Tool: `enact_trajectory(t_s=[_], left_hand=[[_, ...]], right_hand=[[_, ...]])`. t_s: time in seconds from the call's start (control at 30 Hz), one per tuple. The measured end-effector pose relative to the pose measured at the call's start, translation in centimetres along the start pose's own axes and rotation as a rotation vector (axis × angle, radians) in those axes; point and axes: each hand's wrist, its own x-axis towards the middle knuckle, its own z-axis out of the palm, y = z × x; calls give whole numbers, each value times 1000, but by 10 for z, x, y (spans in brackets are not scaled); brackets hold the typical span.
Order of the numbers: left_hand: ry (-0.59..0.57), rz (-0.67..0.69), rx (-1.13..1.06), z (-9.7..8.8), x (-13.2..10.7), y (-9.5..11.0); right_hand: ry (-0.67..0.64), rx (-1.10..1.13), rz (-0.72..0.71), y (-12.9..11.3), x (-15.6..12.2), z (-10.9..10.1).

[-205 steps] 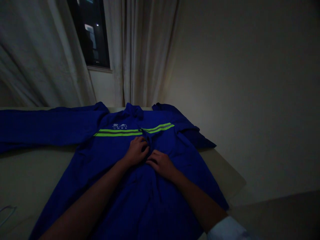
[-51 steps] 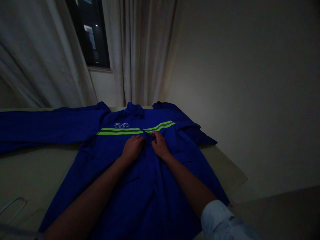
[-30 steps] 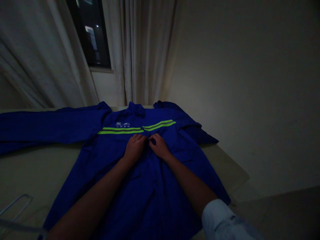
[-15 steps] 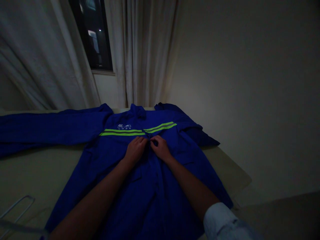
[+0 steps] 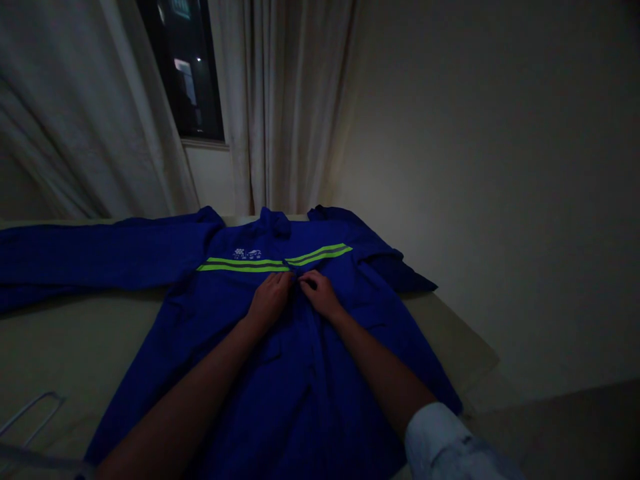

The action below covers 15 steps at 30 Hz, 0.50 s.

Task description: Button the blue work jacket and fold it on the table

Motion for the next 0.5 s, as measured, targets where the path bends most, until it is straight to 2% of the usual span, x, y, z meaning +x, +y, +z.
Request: enact_trajectory(t_s=[0.13, 0.3, 0.5], left_hand=[[29, -45, -81, 3, 1, -2], [6, -89, -185, -2, 1, -4], [1, -122, -251, 0, 1, -8]], right_hand=[[-14, 36, 27, 0, 0, -1], [6, -19, 77, -4, -2, 1], [16, -27, 154, 4, 0, -2]])
